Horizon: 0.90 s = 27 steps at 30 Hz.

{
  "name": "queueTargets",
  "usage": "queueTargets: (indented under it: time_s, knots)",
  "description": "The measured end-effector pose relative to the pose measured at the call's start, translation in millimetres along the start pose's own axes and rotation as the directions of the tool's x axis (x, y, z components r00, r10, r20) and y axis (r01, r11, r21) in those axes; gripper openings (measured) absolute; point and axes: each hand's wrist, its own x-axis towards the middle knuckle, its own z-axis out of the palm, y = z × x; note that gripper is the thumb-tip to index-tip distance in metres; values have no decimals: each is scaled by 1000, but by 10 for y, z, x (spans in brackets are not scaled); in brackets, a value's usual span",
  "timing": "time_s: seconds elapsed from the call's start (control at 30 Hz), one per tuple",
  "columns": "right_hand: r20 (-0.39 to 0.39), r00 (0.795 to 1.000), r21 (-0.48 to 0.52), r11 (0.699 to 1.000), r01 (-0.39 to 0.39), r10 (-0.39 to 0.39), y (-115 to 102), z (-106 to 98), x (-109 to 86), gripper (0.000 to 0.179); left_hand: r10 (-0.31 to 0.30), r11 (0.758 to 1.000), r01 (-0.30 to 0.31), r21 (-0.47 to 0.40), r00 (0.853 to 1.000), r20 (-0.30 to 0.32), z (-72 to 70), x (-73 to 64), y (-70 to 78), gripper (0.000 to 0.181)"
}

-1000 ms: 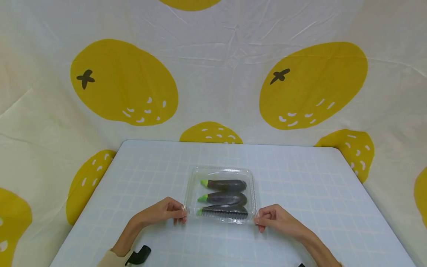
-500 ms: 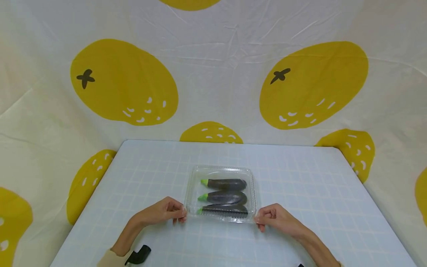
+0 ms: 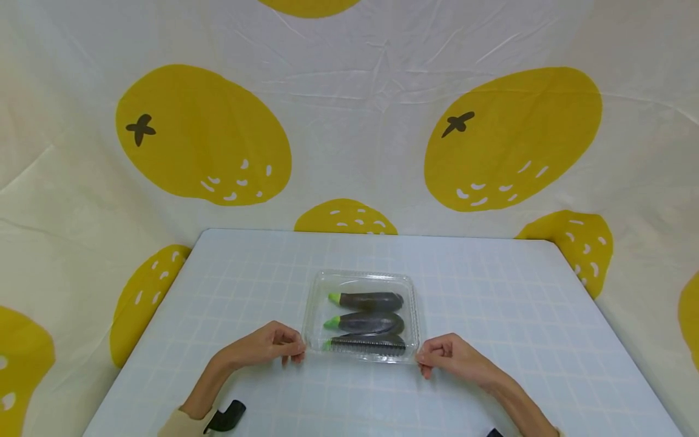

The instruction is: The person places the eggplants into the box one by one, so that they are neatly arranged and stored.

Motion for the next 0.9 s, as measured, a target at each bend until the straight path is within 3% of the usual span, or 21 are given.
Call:
queueTargets:
  time_s: [0.57, 0.9]
  knots:
    - [20, 999, -32, 999, 36, -36, -33, -74, -13, 23, -25, 999, 26, 45, 999, -23, -61, -6, 14, 25]
    - [-61, 997, -142, 989, 46, -55, -66, -206, -34, 21, -50, 989, 70, 127, 987, -154, -141, -57, 57, 22]
